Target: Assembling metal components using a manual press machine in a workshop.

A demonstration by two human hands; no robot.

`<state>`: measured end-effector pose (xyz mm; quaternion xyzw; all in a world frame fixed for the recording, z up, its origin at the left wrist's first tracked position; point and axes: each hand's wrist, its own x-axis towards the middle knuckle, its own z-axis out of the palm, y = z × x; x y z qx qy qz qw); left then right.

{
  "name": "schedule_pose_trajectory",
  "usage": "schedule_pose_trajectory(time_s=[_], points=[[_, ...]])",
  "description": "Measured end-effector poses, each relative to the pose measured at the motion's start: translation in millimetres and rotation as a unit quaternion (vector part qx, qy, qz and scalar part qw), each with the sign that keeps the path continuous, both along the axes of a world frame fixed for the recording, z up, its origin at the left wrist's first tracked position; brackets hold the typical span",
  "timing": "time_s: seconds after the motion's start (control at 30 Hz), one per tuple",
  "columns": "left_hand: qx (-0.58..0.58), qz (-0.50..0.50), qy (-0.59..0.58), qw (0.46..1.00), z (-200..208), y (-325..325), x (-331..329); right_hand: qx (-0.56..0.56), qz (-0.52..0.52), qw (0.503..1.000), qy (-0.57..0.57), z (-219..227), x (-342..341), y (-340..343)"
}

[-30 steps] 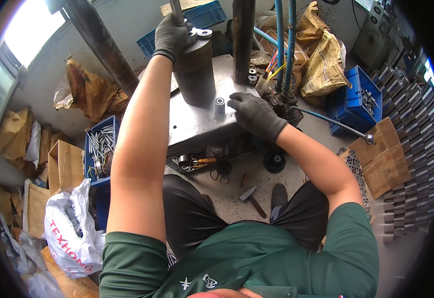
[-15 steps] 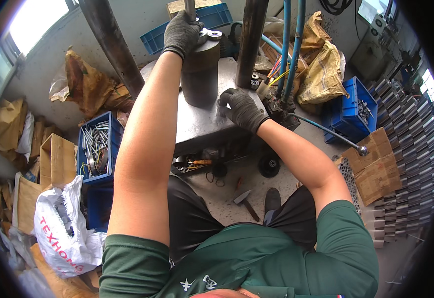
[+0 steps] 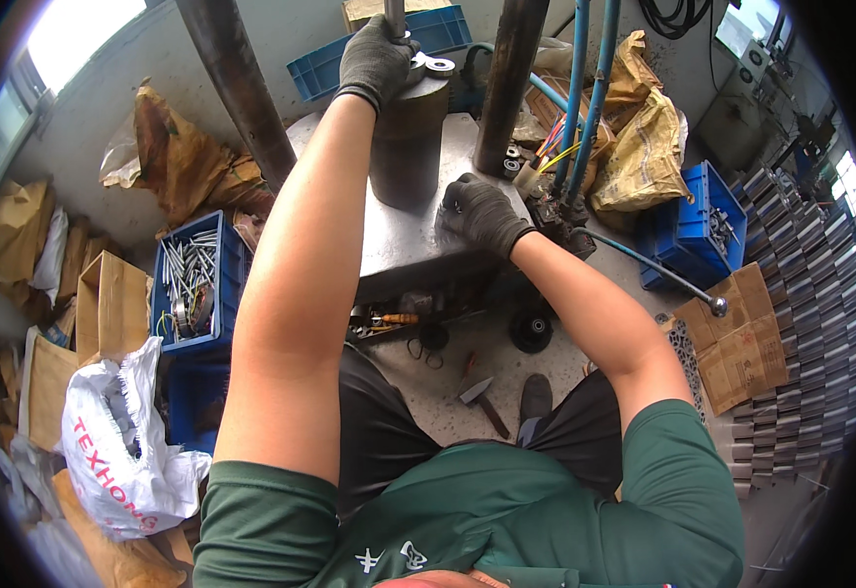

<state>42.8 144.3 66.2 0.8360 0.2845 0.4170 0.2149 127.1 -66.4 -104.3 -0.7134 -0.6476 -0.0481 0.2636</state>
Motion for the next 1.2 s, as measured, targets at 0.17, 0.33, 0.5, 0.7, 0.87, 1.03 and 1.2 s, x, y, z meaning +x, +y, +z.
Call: schedule_pose_trajectory(time_s=[0.17,0.33,0.5,0.7,0.87,1.03,1.2], points=[[-0.015,-0.022,-0.01,1.0,0,-2,-1,-0.018,-0.021,0.999,0.028,-2,17,3],[-0.003,0.007,0.007,1.0,-3,-1,-5,0.206,0.02,0.971,0.12,51,6,12],[0.01,0.029,0.013,0.999,-1,4,-8,0.377,0.022,0.925,0.051,138,5,52],[-0.027,0.001,-0.034,0.999,-3,8,6,0.288,-0.037,0.956,-0.039,126,44,95],[0.011,-0.034,-0.171,0.985,-11,-11,-1,0.284,-0.086,0.955,-0.02,111,44,101],[-0.183,-0.412,-0.53,0.719,-31,-8,6,0.242,-0.129,0.962,0.003,115,27,97],[-0.134,-0.236,-0.579,0.769,-23,-2,5,0.298,-0.071,0.952,0.023,119,36,95]])
